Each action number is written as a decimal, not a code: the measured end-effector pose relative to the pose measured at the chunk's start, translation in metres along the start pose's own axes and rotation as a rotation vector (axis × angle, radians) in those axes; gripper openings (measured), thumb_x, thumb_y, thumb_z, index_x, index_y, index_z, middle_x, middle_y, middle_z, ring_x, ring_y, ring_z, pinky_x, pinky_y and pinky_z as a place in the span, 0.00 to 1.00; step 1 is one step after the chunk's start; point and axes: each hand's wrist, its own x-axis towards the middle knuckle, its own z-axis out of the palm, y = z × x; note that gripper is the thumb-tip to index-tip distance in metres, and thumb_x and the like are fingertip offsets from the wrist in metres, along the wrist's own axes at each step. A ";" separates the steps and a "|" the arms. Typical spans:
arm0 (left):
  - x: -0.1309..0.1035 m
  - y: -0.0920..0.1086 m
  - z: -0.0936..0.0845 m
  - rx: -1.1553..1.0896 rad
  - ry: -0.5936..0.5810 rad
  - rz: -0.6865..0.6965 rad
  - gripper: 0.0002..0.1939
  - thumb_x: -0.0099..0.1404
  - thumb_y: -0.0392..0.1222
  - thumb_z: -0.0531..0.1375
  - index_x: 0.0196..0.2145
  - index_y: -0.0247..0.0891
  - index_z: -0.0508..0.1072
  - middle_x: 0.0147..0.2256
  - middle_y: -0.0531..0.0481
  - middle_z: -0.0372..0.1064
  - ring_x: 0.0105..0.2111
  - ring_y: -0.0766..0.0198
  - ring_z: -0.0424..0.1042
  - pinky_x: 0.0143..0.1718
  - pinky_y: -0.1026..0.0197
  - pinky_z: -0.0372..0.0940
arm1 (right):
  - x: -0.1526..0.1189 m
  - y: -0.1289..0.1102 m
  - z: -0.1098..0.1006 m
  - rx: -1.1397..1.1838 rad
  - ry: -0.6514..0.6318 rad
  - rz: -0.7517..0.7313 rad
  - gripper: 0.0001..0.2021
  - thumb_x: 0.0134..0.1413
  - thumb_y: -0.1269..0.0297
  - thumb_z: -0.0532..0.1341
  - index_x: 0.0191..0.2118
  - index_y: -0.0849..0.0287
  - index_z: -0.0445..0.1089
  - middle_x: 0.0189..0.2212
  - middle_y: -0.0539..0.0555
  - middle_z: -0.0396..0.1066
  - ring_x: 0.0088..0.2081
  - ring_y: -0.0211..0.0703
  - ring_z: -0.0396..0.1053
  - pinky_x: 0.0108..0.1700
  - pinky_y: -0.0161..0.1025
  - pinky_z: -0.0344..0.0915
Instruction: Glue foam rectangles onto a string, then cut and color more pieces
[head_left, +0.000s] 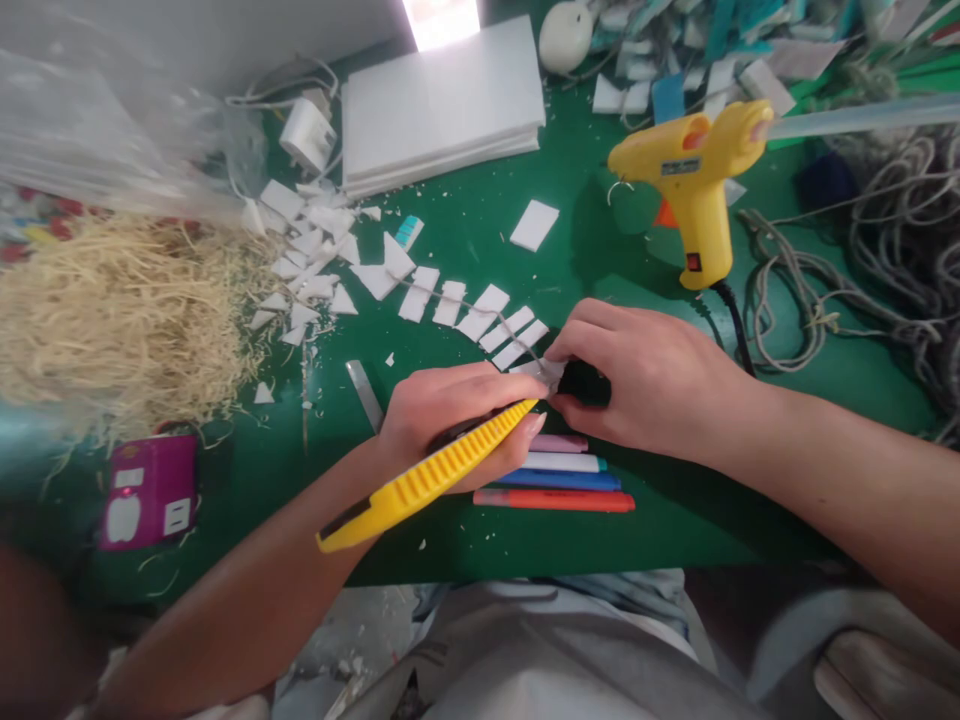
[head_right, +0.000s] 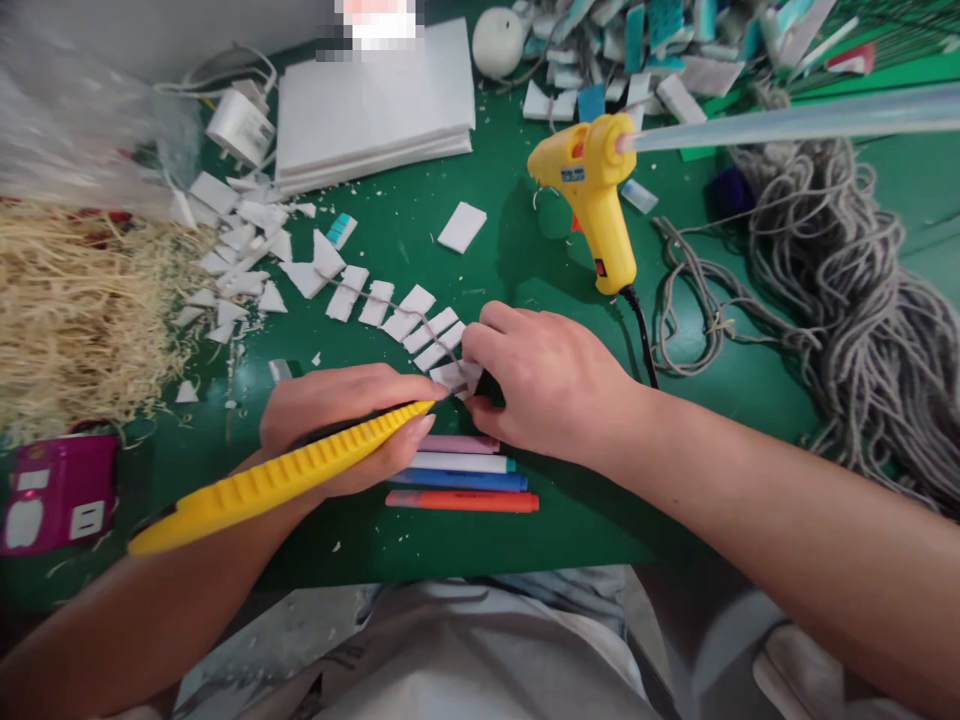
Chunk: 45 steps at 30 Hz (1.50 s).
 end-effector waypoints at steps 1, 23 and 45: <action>0.000 0.000 0.000 0.000 -0.003 0.004 0.06 0.69 0.36 0.60 0.42 0.42 0.77 0.34 0.54 0.82 0.29 0.69 0.79 0.36 0.69 0.77 | 0.000 0.000 0.000 0.001 -0.001 0.001 0.06 0.51 0.66 0.62 0.36 0.59 0.73 0.36 0.56 0.73 0.32 0.42 0.67 0.30 0.38 0.54; -0.001 0.000 -0.002 0.074 -0.048 0.011 0.07 0.71 0.38 0.58 0.42 0.42 0.77 0.34 0.53 0.82 0.29 0.68 0.79 0.33 0.67 0.76 | 0.000 0.000 -0.001 -0.012 -0.013 0.001 0.06 0.50 0.66 0.63 0.36 0.60 0.74 0.35 0.56 0.73 0.32 0.42 0.67 0.30 0.38 0.55; 0.003 -0.001 0.000 0.105 -0.098 0.045 0.07 0.72 0.39 0.58 0.41 0.43 0.77 0.30 0.54 0.80 0.27 0.67 0.77 0.31 0.67 0.74 | 0.000 0.000 -0.001 0.008 -0.013 0.006 0.06 0.52 0.66 0.62 0.36 0.59 0.73 0.36 0.56 0.72 0.32 0.42 0.65 0.30 0.39 0.53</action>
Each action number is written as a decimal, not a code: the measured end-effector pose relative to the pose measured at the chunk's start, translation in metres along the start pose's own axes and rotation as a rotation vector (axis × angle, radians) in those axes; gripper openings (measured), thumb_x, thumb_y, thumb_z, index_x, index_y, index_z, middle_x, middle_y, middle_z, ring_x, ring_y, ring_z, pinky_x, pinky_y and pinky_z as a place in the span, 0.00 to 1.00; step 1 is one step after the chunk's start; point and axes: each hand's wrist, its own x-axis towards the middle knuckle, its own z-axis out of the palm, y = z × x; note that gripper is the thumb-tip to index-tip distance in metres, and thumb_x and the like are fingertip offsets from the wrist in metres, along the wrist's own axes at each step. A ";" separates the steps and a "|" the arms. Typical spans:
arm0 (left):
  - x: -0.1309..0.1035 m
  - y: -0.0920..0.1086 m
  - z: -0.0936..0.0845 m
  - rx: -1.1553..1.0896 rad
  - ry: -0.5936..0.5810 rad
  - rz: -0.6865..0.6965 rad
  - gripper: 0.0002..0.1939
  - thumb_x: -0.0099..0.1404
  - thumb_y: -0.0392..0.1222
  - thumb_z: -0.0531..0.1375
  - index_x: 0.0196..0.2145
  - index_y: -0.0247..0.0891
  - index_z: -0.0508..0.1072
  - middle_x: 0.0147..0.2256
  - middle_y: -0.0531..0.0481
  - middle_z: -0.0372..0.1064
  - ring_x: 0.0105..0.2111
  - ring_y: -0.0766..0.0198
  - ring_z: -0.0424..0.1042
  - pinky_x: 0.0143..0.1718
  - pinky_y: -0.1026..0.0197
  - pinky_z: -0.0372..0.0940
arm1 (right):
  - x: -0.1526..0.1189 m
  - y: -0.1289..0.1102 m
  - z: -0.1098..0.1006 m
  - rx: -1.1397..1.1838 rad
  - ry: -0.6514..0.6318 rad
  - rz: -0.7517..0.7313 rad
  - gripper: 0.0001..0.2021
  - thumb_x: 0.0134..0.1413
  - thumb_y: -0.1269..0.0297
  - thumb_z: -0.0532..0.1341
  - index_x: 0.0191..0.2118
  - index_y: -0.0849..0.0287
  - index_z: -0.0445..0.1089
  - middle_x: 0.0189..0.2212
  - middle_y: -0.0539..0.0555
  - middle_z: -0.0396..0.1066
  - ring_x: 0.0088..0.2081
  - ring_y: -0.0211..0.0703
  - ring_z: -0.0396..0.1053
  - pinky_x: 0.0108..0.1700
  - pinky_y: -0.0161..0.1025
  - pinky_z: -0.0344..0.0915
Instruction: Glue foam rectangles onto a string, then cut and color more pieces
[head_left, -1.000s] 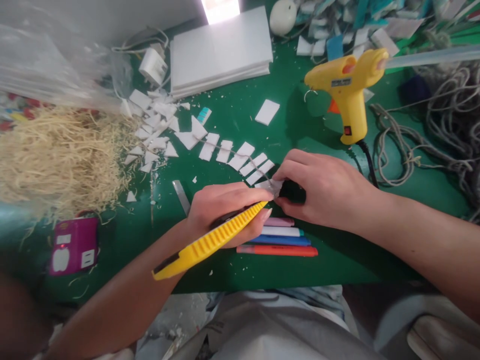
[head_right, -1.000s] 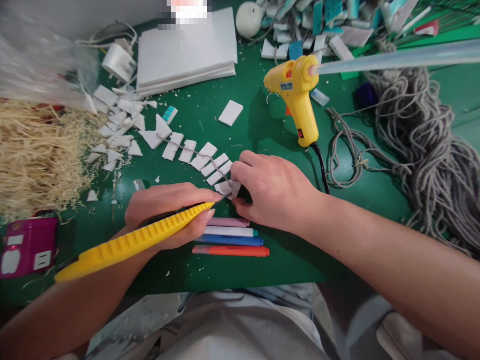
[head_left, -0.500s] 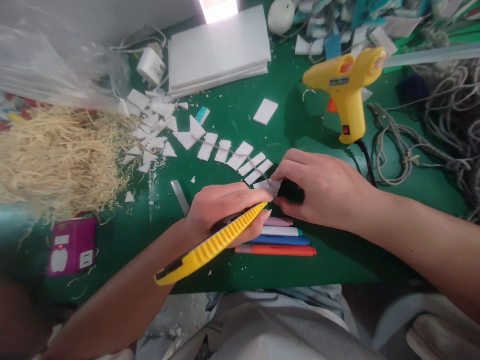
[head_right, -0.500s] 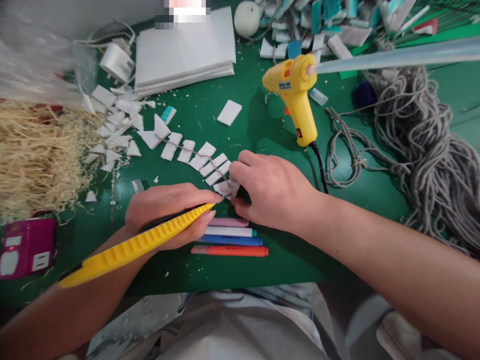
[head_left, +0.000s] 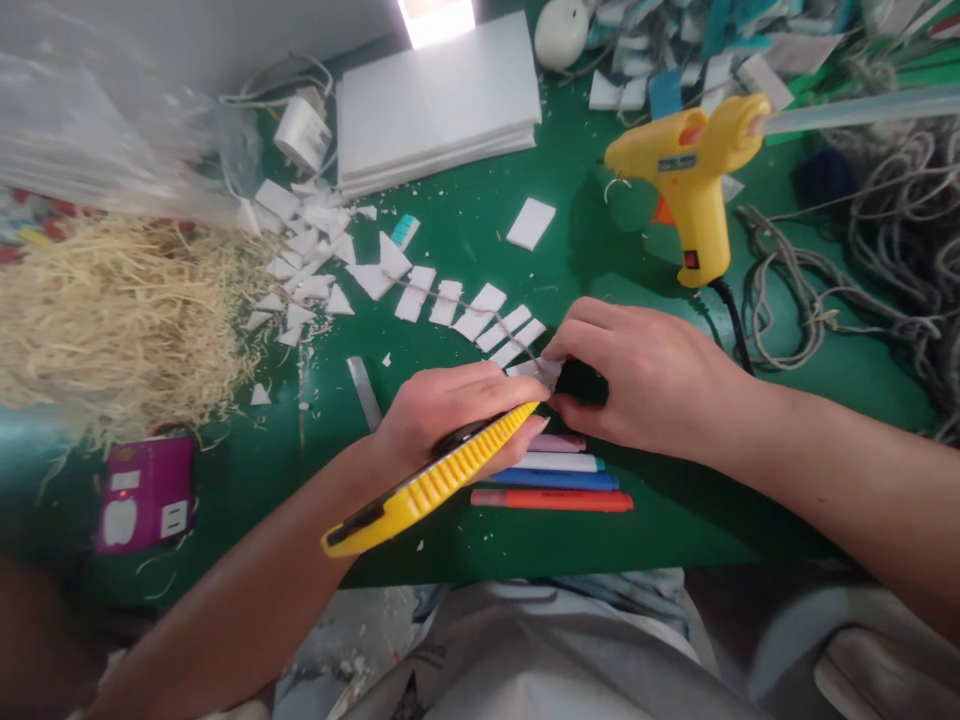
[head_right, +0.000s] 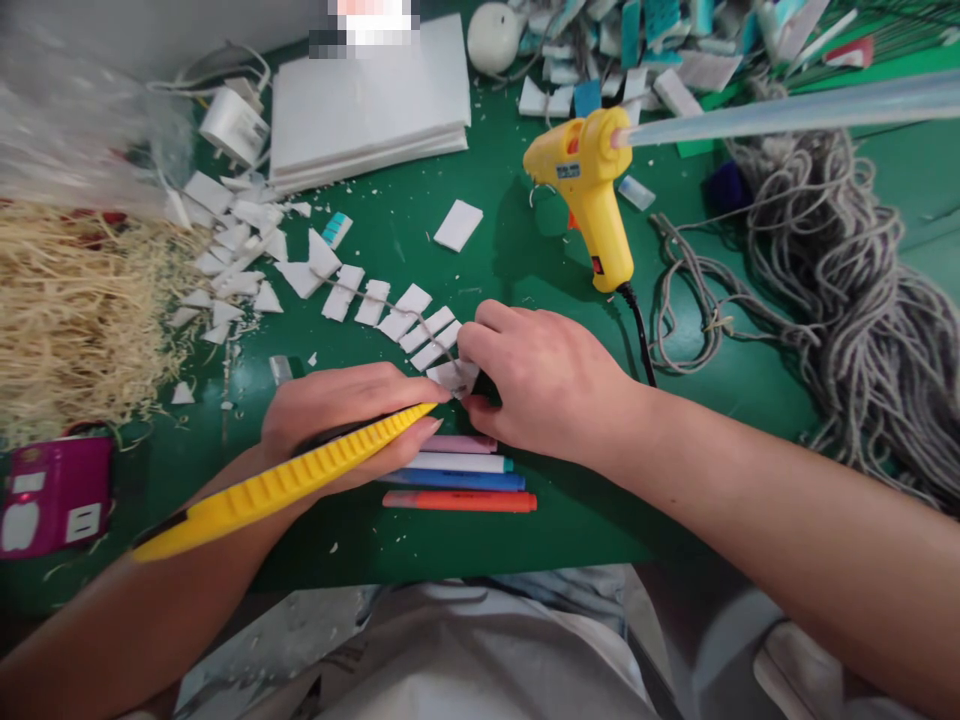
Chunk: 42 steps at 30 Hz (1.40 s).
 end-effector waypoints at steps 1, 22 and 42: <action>0.000 0.000 0.000 0.001 0.001 0.003 0.07 0.72 0.38 0.58 0.41 0.43 0.77 0.30 0.54 0.80 0.27 0.67 0.77 0.30 0.67 0.74 | 0.000 0.000 0.000 0.001 -0.002 0.001 0.06 0.51 0.66 0.62 0.36 0.59 0.73 0.36 0.56 0.72 0.32 0.42 0.66 0.30 0.39 0.53; -0.004 0.001 -0.004 -0.094 0.078 -0.044 0.07 0.70 0.38 0.59 0.42 0.45 0.77 0.33 0.54 0.82 0.28 0.67 0.79 0.31 0.67 0.77 | 0.001 -0.001 0.000 0.012 0.000 0.015 0.06 0.50 0.66 0.62 0.36 0.59 0.74 0.35 0.56 0.73 0.32 0.42 0.66 0.30 0.38 0.53; -0.006 0.000 0.002 -0.030 0.050 -0.069 0.07 0.70 0.41 0.60 0.43 0.45 0.78 0.32 0.53 0.81 0.27 0.66 0.79 0.32 0.66 0.77 | 0.000 -0.001 0.000 0.006 0.002 0.010 0.06 0.51 0.66 0.63 0.36 0.59 0.73 0.36 0.56 0.73 0.32 0.42 0.66 0.30 0.38 0.53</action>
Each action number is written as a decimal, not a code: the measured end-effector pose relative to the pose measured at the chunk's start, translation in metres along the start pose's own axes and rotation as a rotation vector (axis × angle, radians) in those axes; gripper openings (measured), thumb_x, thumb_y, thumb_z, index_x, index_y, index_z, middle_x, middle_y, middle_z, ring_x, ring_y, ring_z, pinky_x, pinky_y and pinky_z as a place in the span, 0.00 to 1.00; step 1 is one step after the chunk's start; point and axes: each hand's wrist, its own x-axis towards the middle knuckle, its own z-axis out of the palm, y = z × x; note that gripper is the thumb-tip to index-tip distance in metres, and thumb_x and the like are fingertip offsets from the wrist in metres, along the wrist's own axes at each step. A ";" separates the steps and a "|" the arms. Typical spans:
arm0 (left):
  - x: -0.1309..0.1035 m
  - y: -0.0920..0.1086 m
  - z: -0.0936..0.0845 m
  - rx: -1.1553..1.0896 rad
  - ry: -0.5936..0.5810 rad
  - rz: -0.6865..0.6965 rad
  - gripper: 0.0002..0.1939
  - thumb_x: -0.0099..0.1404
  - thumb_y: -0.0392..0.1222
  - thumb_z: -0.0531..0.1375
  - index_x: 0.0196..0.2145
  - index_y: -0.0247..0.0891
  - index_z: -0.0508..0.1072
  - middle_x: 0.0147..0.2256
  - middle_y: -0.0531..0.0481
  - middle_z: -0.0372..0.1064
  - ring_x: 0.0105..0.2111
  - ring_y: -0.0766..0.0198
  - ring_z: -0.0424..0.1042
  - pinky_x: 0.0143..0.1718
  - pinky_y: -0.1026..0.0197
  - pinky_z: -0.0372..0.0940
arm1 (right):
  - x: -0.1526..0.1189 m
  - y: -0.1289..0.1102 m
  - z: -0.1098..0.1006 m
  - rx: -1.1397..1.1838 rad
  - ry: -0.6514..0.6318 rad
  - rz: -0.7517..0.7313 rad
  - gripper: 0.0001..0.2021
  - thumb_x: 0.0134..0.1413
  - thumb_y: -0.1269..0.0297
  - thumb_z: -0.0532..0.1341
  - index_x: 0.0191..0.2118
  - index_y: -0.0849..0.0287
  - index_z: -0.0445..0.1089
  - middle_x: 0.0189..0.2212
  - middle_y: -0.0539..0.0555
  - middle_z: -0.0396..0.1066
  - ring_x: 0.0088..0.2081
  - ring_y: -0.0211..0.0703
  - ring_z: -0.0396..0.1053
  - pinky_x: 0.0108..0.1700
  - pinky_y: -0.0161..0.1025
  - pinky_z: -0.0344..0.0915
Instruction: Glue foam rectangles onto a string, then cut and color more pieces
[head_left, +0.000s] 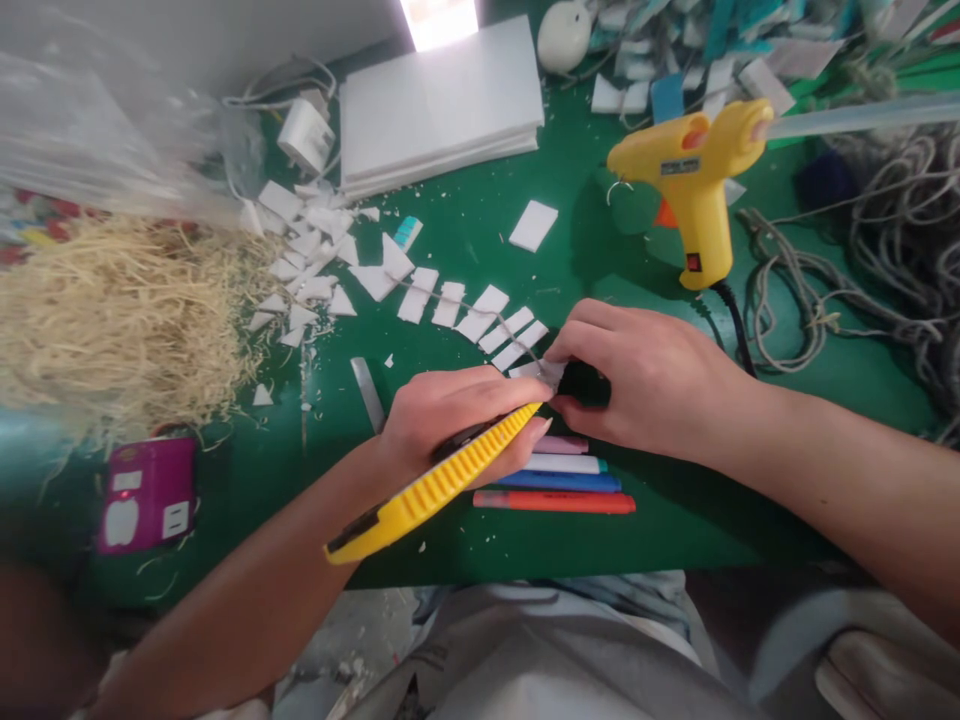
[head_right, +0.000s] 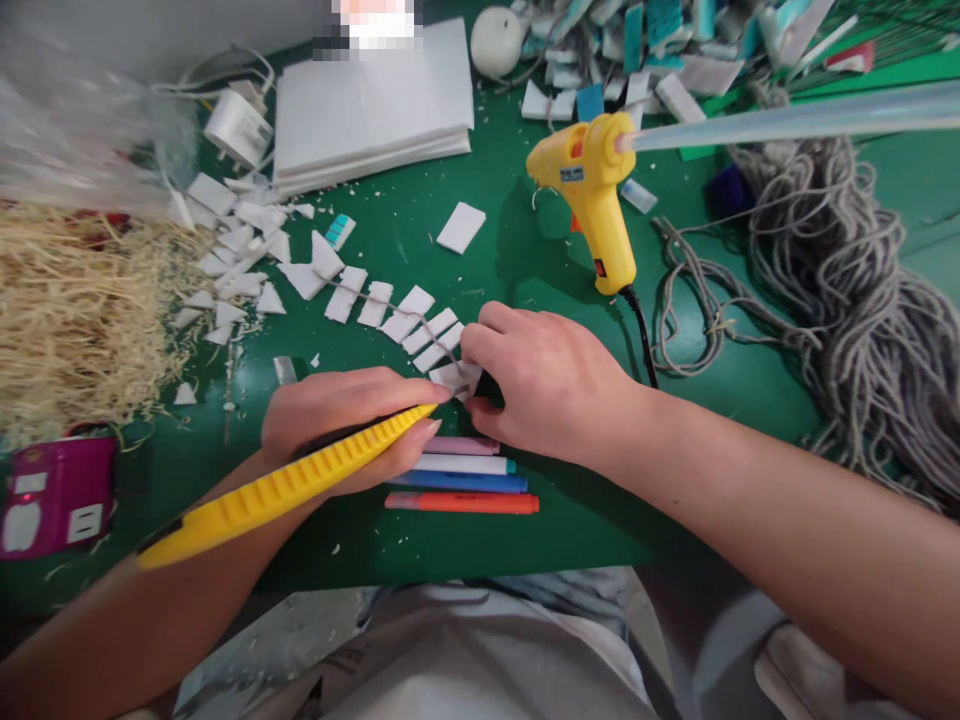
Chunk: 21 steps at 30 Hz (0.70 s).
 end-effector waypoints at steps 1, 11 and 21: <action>0.000 0.000 0.000 0.000 0.003 0.009 0.07 0.70 0.41 0.60 0.43 0.45 0.78 0.32 0.53 0.81 0.27 0.67 0.79 0.32 0.67 0.76 | 0.000 0.000 0.000 0.002 0.001 -0.001 0.06 0.51 0.66 0.63 0.36 0.59 0.73 0.36 0.56 0.73 0.32 0.42 0.66 0.30 0.38 0.53; 0.003 0.001 0.002 0.010 0.033 0.052 0.06 0.70 0.38 0.60 0.42 0.42 0.78 0.31 0.53 0.81 0.27 0.68 0.78 0.33 0.70 0.74 | 0.000 -0.001 0.000 -0.008 -0.007 0.007 0.07 0.51 0.66 0.63 0.37 0.60 0.75 0.36 0.56 0.74 0.32 0.43 0.67 0.30 0.38 0.54; 0.006 0.001 0.003 0.052 -0.008 0.062 0.06 0.71 0.40 0.59 0.41 0.43 0.76 0.30 0.54 0.80 0.27 0.68 0.78 0.32 0.69 0.74 | 0.001 -0.002 -0.002 -0.011 -0.013 0.007 0.06 0.50 0.67 0.63 0.36 0.60 0.74 0.35 0.56 0.73 0.32 0.42 0.66 0.30 0.38 0.54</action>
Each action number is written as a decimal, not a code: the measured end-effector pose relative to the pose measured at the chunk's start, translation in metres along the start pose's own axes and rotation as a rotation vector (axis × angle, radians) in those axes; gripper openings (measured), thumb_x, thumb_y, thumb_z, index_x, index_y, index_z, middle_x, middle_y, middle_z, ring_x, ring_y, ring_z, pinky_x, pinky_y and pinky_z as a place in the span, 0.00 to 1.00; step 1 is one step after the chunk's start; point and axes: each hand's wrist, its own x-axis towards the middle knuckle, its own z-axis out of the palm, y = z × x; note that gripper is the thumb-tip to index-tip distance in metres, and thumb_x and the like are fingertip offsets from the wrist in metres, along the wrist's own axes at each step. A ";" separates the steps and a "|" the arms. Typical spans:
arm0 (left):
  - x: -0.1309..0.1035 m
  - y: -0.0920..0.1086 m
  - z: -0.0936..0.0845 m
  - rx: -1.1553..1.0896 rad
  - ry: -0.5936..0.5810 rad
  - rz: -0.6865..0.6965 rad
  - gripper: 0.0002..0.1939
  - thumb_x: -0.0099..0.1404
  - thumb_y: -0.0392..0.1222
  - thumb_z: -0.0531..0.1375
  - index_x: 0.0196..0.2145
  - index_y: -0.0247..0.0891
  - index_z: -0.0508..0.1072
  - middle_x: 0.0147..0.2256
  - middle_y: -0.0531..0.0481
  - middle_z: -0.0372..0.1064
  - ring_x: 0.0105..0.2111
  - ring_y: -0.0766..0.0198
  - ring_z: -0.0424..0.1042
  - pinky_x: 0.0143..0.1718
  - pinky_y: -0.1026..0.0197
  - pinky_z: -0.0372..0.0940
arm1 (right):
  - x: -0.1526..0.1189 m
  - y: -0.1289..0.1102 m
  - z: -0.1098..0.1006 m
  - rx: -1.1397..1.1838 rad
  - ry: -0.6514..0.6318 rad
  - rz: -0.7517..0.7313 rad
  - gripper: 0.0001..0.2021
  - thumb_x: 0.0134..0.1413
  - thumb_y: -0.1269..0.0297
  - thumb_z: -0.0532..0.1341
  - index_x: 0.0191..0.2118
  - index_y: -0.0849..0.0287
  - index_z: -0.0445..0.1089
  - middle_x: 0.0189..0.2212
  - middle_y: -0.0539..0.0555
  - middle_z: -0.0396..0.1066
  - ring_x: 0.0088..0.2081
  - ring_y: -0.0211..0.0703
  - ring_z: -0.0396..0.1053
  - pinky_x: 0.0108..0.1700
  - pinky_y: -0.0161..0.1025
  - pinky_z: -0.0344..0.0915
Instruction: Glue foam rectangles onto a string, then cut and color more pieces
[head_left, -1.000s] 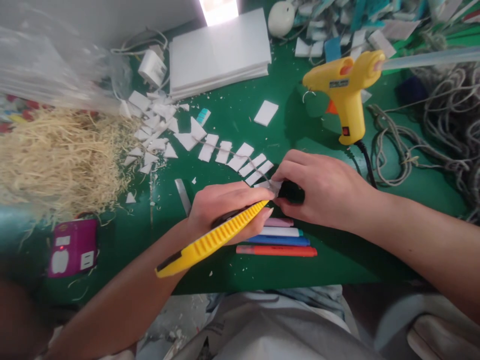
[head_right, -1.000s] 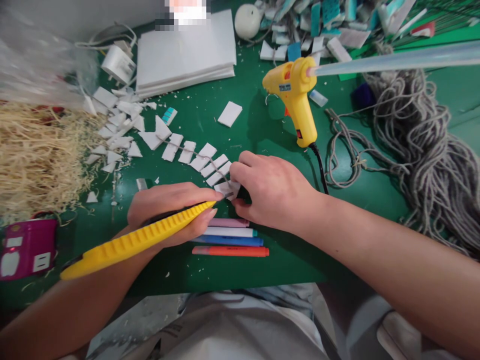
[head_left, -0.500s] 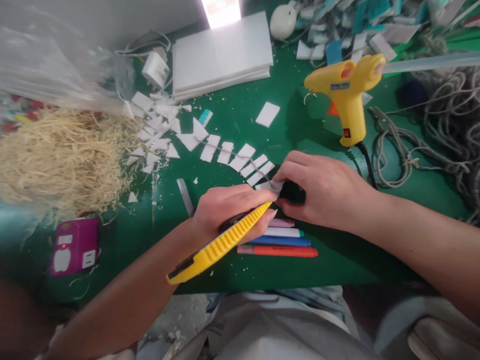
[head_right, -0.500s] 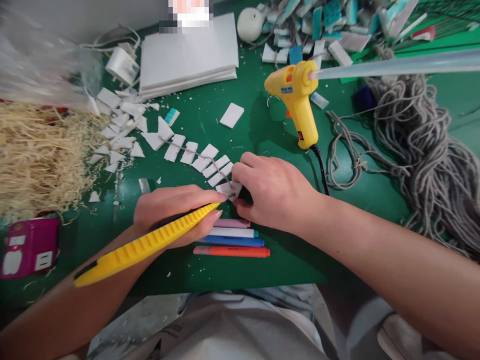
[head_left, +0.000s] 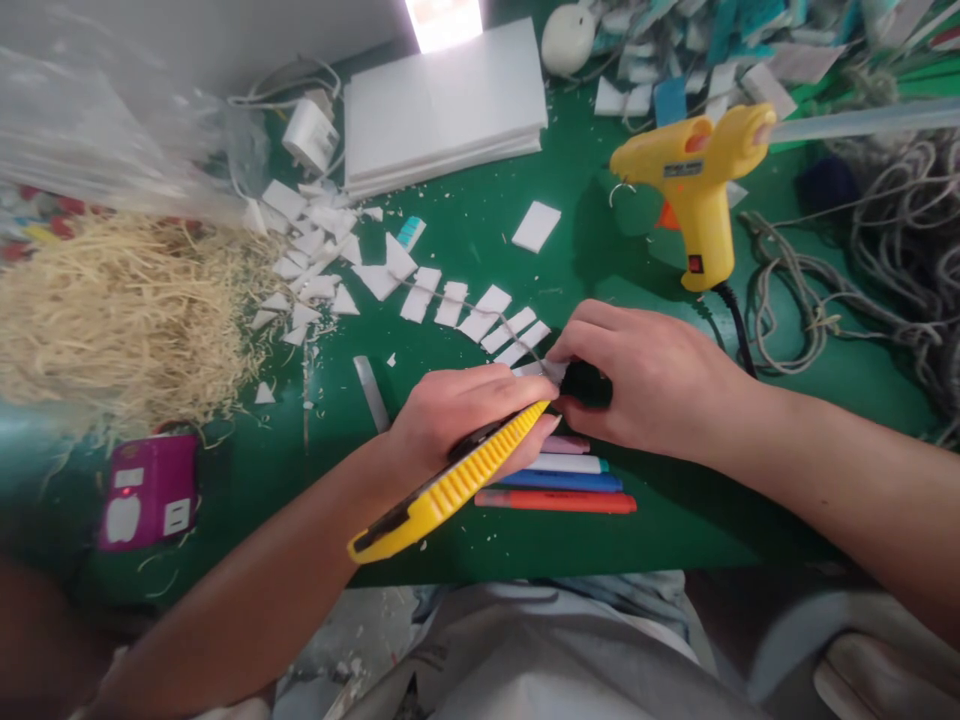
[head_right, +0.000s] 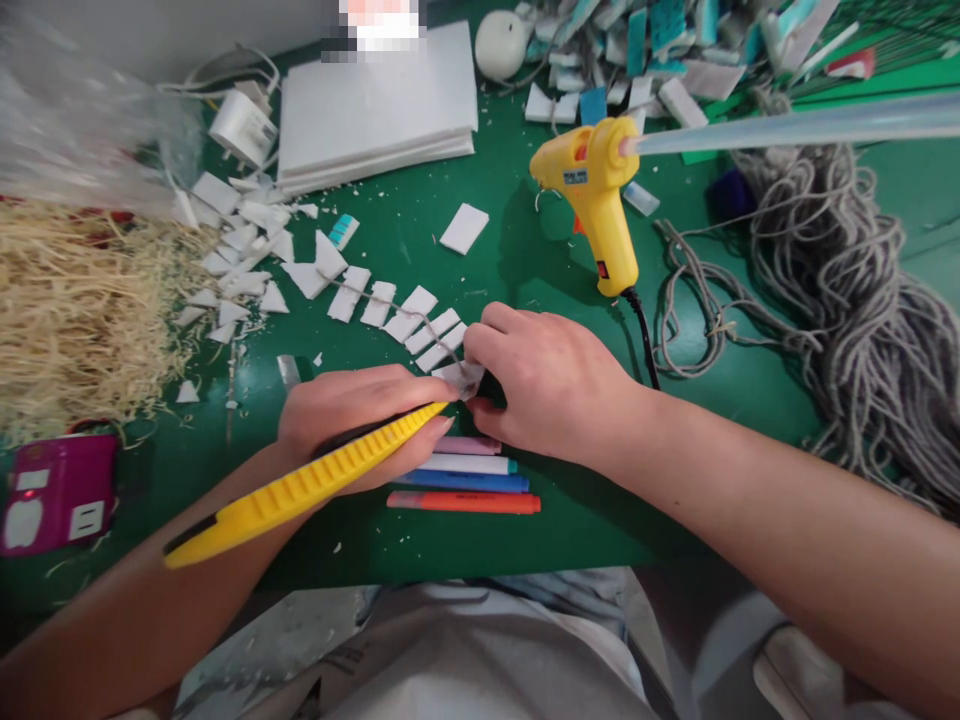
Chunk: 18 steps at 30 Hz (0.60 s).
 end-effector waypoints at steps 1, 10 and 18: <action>0.001 0.000 0.000 0.007 -0.001 0.006 0.06 0.71 0.40 0.58 0.41 0.43 0.76 0.30 0.54 0.80 0.27 0.68 0.78 0.32 0.69 0.74 | 0.000 0.000 0.000 -0.006 0.002 0.002 0.06 0.50 0.66 0.63 0.36 0.60 0.74 0.35 0.56 0.73 0.32 0.42 0.66 0.30 0.38 0.54; 0.009 0.004 -0.003 0.037 0.017 0.061 0.08 0.70 0.37 0.56 0.35 0.41 0.75 0.28 0.54 0.79 0.25 0.68 0.77 0.31 0.70 0.72 | 0.002 -0.009 0.000 -0.098 0.006 0.056 0.07 0.46 0.66 0.64 0.34 0.59 0.72 0.34 0.55 0.72 0.30 0.41 0.64 0.31 0.38 0.52; 0.005 0.002 -0.002 0.009 0.046 0.065 0.07 0.70 0.37 0.57 0.36 0.41 0.75 0.26 0.55 0.77 0.23 0.69 0.75 0.27 0.70 0.72 | 0.002 -0.008 0.003 -0.103 0.010 0.049 0.07 0.47 0.65 0.64 0.34 0.59 0.71 0.35 0.55 0.72 0.31 0.42 0.64 0.31 0.39 0.52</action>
